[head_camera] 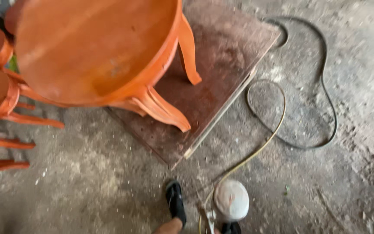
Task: The person is applying a wood finish to a small wooden table using a spray gun, covering the legs and the top surface while rotating the table.
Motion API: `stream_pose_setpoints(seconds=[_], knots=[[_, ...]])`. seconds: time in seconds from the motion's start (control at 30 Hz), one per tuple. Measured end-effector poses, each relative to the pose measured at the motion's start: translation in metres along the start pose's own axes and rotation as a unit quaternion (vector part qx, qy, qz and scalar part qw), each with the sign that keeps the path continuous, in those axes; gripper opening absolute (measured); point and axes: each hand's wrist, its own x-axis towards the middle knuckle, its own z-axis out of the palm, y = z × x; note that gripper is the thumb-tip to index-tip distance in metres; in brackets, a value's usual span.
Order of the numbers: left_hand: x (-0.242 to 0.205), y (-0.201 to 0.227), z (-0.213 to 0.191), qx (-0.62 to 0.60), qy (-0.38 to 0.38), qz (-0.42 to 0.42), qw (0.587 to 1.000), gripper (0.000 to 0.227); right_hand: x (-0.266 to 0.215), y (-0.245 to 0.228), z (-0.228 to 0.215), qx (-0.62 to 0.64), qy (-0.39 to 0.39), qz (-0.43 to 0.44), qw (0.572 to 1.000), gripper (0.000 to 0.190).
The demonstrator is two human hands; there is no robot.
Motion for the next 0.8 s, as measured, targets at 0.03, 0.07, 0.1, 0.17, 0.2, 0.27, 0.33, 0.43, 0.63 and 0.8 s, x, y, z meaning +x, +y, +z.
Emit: stream_pose_setpoints(seconds=[0.03,0.07,0.1,0.17,0.2,0.27,0.33,0.43,0.63,0.8], knots=[[0.014,0.005,-0.013,-0.006,0.028,0.007,1.000,0.063,0.019,-0.014,0.000,0.005,0.002,0.002,1.000,0.054],[0.022,0.017,-0.022,-0.017,0.057,0.013,0.998,0.062,0.034,-0.035,-0.007,0.008,0.002,0.005,1.000,0.054],[0.030,0.025,-0.031,-0.027,0.087,0.018,0.996,0.062,0.042,-0.045,-0.010,0.012,0.003,0.007,1.000,0.054],[0.077,0.013,-0.054,-0.029,0.182,0.043,0.982,0.061,0.084,-0.042,0.005,0.035,0.005,-0.032,0.999,0.053],[0.098,0.004,-0.060,-0.031,0.223,0.055,0.973,0.060,0.103,-0.053,0.010,0.047,0.004,-0.048,0.998,0.053],[0.109,0.000,-0.052,-0.033,0.293,0.071,0.953,0.059,0.126,-0.073,0.008,0.088,-0.003,-0.081,0.993,0.053],[0.124,-0.010,-0.048,-0.030,0.352,0.085,0.931,0.059,0.145,-0.093,0.003,0.129,-0.008,-0.122,0.984,0.052],[0.178,-0.042,-0.057,-0.020,0.448,0.114,0.887,0.062,0.198,-0.130,-0.004,0.147,0.022,-0.212,0.966,0.064],[0.185,-0.072,-0.044,0.029,0.508,0.151,0.847,0.058,0.241,-0.181,0.002,0.026,0.120,-0.305,0.945,0.053],[0.187,-0.068,-0.039,-0.003,0.552,0.110,0.826,0.053,0.257,-0.173,0.011,-0.061,0.085,-0.262,0.959,0.057]])
